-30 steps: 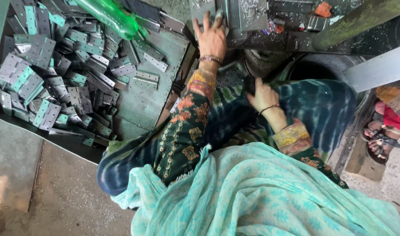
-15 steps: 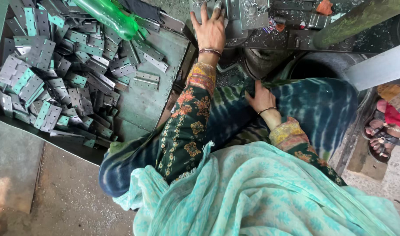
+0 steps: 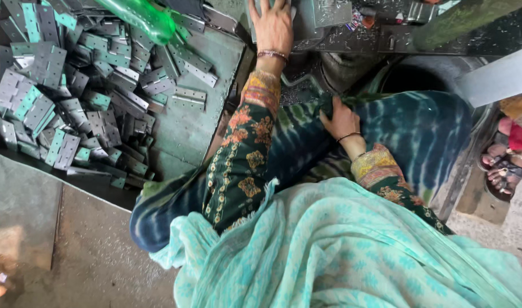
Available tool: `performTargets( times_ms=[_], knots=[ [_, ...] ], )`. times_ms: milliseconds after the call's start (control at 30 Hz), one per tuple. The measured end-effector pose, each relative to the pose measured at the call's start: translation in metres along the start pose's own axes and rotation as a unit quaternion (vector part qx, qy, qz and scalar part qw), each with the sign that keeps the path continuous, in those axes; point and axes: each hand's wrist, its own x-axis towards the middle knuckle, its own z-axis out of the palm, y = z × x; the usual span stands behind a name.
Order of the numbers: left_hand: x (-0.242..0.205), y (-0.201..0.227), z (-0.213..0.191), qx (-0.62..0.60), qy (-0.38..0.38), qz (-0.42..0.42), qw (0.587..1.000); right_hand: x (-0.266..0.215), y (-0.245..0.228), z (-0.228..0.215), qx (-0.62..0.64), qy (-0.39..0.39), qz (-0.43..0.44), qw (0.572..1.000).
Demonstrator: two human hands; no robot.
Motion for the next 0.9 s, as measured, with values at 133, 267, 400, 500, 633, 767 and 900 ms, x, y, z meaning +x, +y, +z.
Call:
performTargets(
  times_ms=[133, 267, 400, 500, 633, 767, 900],
  knots=[
    [0.007, 0.001, -0.008, 0.013, 0.061, 0.019, 0.998, 0.013, -0.011, -0.03, 0.003, 0.001, -0.024, 1.0],
    [0.015, 0.004, -0.011, 0.006, -0.092, -0.023, 0.996, 0.01, -0.016, -0.051, -0.026, -0.065, 0.006, 0.998],
    [0.033, 0.007, -0.013, 0.011, -0.083, -0.042, 0.996, 0.016, -0.006, -0.029, -0.034, -0.025, -0.012, 0.999],
    [0.037, 0.004, -0.011, 0.021, 0.001, -0.018, 1.0, 0.017, 0.008, 0.004, -0.028, 0.035, -0.045, 0.998],
    [0.03, 0.003, -0.008, -0.003, -0.095, -0.032, 0.995, 0.013, 0.016, 0.02, -0.013, -0.013, -0.009, 1.0],
    [0.034, 0.0, -0.013, 0.032, -0.078, -0.016, 0.996, 0.014, -0.004, -0.016, -0.024, -0.027, -0.009, 0.999],
    [0.019, 0.005, -0.015, 0.041, -0.067, -0.005, 0.997, 0.015, -0.026, -0.062, -0.014, -0.08, 0.005, 0.997]
  ],
)
